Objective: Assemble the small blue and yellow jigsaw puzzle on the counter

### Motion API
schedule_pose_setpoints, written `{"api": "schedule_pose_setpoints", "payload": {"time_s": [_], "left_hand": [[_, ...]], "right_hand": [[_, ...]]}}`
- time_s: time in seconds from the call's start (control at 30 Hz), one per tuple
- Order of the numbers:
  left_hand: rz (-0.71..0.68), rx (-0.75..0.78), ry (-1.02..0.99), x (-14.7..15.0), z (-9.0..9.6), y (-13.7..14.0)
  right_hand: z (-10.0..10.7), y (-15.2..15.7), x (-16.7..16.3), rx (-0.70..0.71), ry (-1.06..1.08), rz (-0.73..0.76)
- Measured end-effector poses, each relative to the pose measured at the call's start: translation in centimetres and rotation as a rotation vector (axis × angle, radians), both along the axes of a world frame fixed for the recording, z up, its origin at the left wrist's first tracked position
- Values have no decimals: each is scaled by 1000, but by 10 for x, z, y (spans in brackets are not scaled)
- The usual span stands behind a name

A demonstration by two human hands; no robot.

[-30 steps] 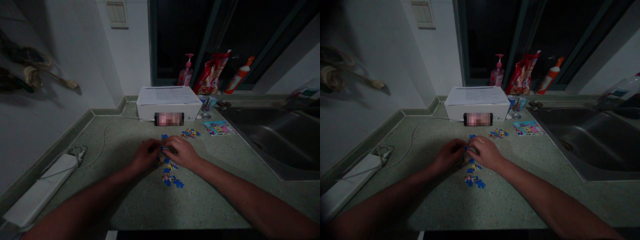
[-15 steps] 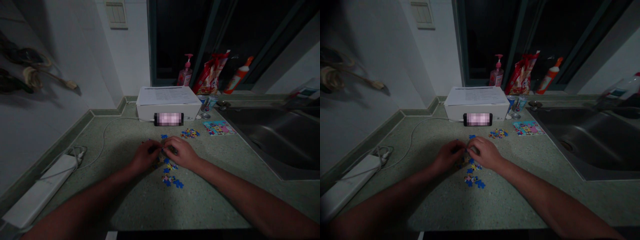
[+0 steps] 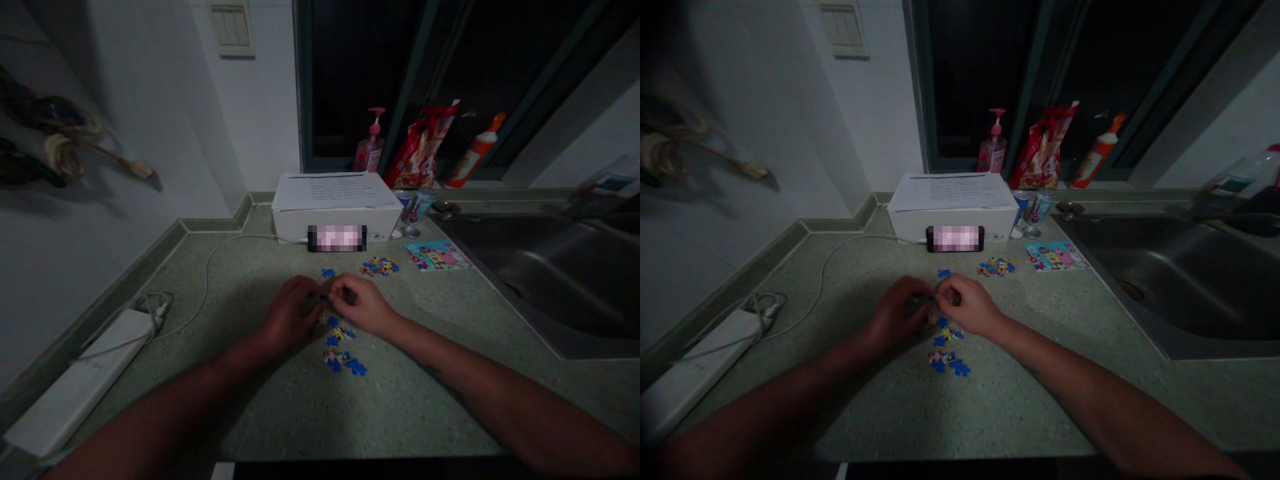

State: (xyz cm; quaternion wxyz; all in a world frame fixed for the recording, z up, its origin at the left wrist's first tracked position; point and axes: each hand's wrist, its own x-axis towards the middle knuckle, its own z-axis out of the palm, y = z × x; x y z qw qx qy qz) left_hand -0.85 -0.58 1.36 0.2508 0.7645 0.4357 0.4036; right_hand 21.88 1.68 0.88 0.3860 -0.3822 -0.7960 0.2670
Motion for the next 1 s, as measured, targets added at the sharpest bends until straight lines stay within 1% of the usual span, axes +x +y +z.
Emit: {"api": "schedule_pose_setpoints", "payload": {"time_s": [0.1,0.17,0.3,0.43,0.5,0.57,0.67,0.73,0.77,0.9,1.0], "left_hand": [[-36,133,33,-2,-2,-1],[-40,167,71,-3,-1,-1],[-33,150,118,-3,5,-2],[-21,106,110,-4,11,0],[9,69,112,-5,13,3],[45,44,115,-7,14,9],[82,35,132,-10,14,19],[92,22,150,-12,14,25],[93,21,156,-14,14,28],[86,39,217,-17,14,42],[72,58,299,-15,12,59]], "right_hand": [[-1,1,-2,-111,74,-7],[-1,2,-3,-182,116,11],[-2,2,-4,-255,168,27],[-5,4,-3,-258,148,22],[-6,7,0,-230,112,3],[-6,13,5,-156,58,-49],[-3,21,15,58,-76,-121],[-1,25,20,183,-172,-113],[-1,27,22,218,-213,-102],[-5,32,25,246,-330,-78],[-9,34,26,248,-376,-77]]}}
